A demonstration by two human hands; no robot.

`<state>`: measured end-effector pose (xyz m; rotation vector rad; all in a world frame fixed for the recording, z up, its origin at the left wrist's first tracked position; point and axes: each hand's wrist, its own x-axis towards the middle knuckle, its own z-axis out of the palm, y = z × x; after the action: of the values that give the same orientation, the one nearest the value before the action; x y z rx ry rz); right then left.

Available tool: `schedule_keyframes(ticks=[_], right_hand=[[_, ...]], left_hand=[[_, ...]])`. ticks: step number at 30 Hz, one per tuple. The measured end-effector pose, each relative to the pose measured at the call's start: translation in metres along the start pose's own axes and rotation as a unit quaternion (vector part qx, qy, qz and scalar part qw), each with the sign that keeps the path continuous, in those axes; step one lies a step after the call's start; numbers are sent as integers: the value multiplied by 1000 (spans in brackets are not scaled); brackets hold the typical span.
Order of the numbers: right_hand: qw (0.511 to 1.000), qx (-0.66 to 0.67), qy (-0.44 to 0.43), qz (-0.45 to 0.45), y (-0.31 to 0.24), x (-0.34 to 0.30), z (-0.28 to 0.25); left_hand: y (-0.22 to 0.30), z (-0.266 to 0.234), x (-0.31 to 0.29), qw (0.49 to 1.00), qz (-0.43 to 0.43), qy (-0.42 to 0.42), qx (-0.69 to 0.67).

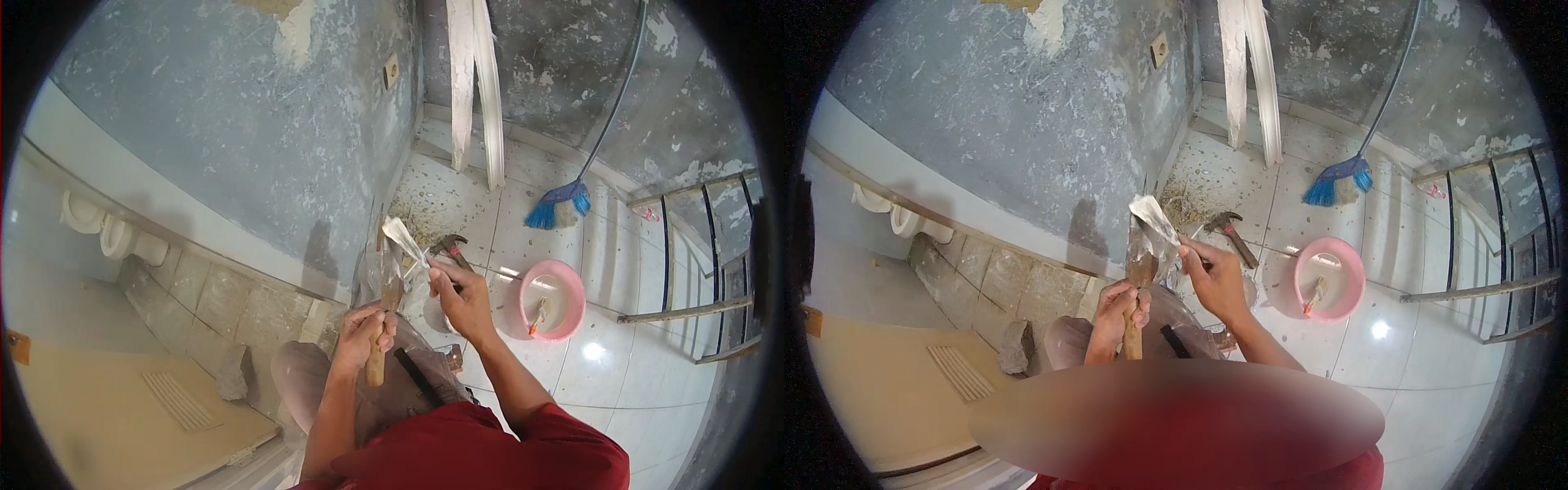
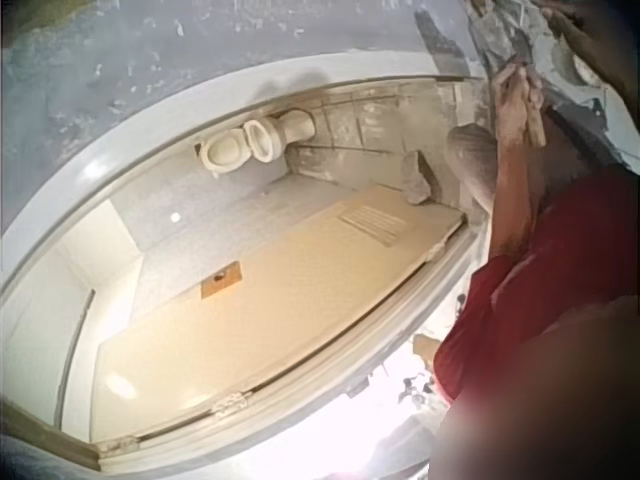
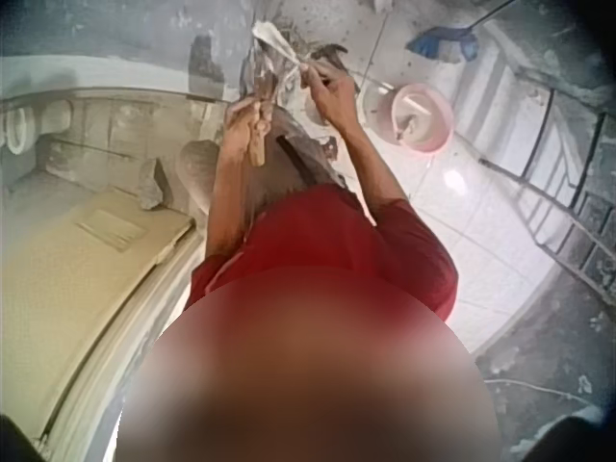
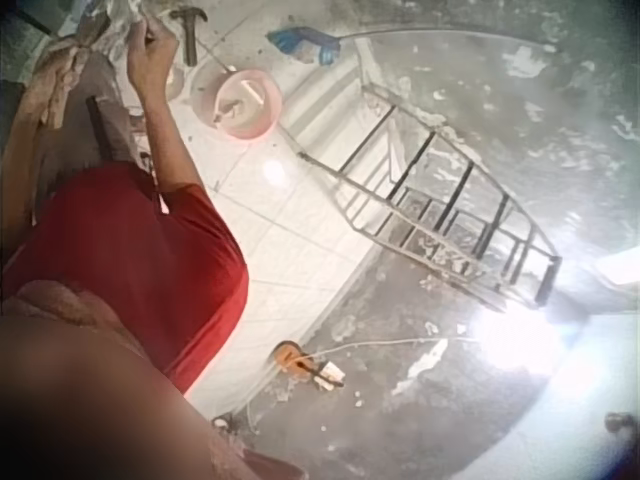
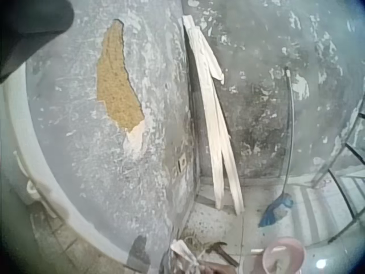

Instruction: The person scrapes old paint from a bathroom wall with a putty knife, then applies plaster to the wall using a trowel.

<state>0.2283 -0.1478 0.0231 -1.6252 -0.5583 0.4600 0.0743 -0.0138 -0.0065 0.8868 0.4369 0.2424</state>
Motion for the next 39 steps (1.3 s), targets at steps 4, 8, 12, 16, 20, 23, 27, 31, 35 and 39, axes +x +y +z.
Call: schedule_keyframes(ticks=[4, 8, 12, 16, 20, 23, 27, 31, 35, 39], right_hand=[[1000, 24, 12, -6, -10, 22, 1], [999, 13, 23, -21, -4, 8, -6], [1000, -30, -2, 3, 6, -32, -9], [999, -36, -7, 1, 13, -47, -5], [997, -71, 1, 1, 10, -33, -5], [999, -52, -8, 0, -4, -15, -8], [999, -36, 14, -36, -7, 25, -7], [995, 8, 53, -81, -29, 59, 3], [973, 78, 99, -195, -53, 87, 27], [954, 129, 120, -243, -98, 106, 55]], left_hand=[[-2, -12, -3, 1000, -1, -17, -19], [-1, -9, 4, 992, 35, 1, -117], [2, -14, 20, 983, 86, -14, -162], [3, -11, 24, 985, 67, -45, -152], [5, -6, 19, 995, 31, -40, -82], [21, -5, 9, 998, 2, -60, -33], [35, -19, 3, 997, -21, -73, 23], [43, -25, -18, 985, -90, 30, 141], [31, -44, -40, 992, -56, 72, 92], [27, -56, -51, 999, -15, -3, 48]])
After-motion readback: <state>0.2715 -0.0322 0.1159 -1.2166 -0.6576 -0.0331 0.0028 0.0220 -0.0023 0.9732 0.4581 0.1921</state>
